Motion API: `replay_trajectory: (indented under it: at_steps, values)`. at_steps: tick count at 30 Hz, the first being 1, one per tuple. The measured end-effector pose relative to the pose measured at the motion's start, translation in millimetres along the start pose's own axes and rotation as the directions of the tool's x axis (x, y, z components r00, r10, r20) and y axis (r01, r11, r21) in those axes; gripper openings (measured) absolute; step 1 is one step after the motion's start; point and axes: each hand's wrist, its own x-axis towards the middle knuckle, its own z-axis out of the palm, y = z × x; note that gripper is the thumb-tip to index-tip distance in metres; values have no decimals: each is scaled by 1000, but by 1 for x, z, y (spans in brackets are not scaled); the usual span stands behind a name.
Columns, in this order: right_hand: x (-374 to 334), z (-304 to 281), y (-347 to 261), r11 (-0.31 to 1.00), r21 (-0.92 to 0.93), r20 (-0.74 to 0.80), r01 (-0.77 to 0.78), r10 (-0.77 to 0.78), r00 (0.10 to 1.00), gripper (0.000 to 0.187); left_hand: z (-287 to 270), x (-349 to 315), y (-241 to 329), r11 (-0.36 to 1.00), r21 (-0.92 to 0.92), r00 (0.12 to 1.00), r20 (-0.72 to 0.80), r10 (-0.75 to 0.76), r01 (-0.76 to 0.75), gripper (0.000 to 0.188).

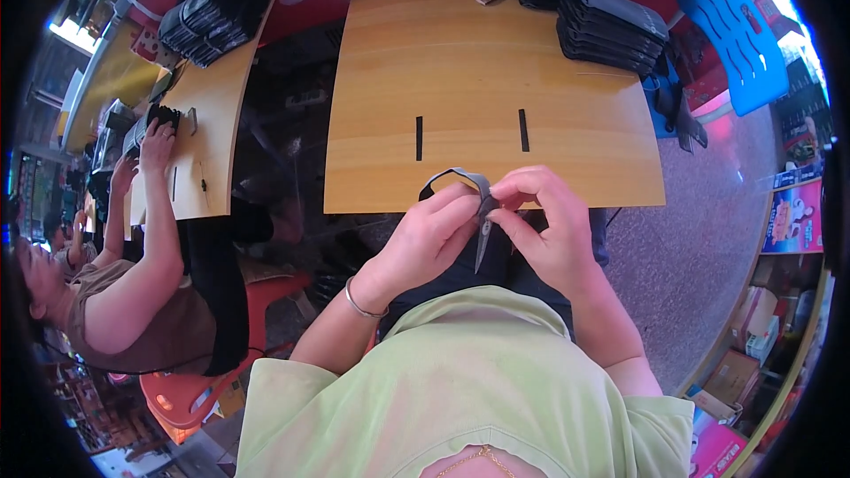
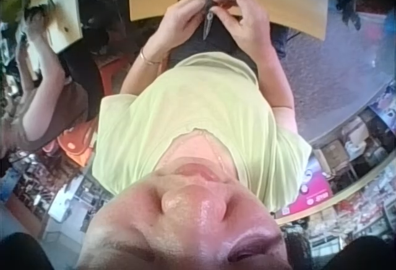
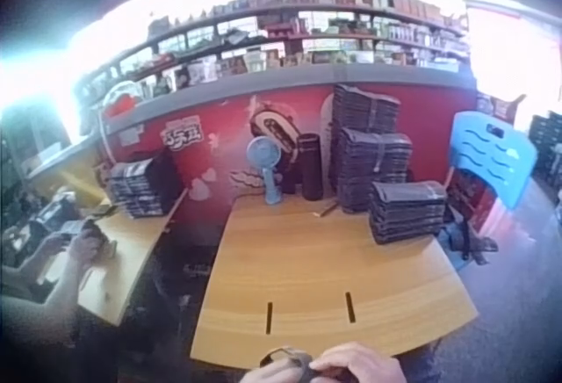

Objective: The recorder bundles a stack of flexible bellows using a black strap on a workstation.

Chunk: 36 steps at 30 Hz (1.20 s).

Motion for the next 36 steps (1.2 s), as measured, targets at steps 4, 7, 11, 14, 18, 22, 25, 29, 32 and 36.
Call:
replay_trajectory:
  at_steps: [4,7,11,14,18,22,25,29,32,36]
  values:
    - [3,-6,-2,999,-33,32,3,-2,999,27,-1,-3,-3,995,92,998,50,34,-38,14]
    - [5,-10,-4,999,-7,87,-40,41,995,27,-1,-4,-4,988,139,996,65,56,-65,17]
    - [7,-14,-2,1000,6,159,-24,23,987,28,-1,-4,-3,978,172,993,45,110,-116,20]
    - [7,-10,1,999,-10,151,37,-35,988,31,-2,-2,-2,961,232,989,24,146,-148,20]
    - [6,-8,2,999,5,115,49,-50,992,34,-1,-5,-2,924,364,992,1,127,-119,21]
    - [8,-9,2,999,37,144,29,-34,989,34,5,-6,-6,922,364,973,-129,191,-132,18]
    - [6,-9,6,999,34,154,25,-30,988,33,0,-5,-8,960,262,988,-86,125,-98,13]
    - [5,-7,7,995,96,155,-12,-3,988,33,-6,-2,-11,916,340,977,71,200,-212,9]
    - [7,-9,2,993,100,193,-58,38,980,32,-9,-3,-13,883,365,956,121,269,-294,10]
    - [11,-15,-3,1000,21,301,-11,4,954,32,-12,-3,-15,858,367,933,156,324,-359,11]
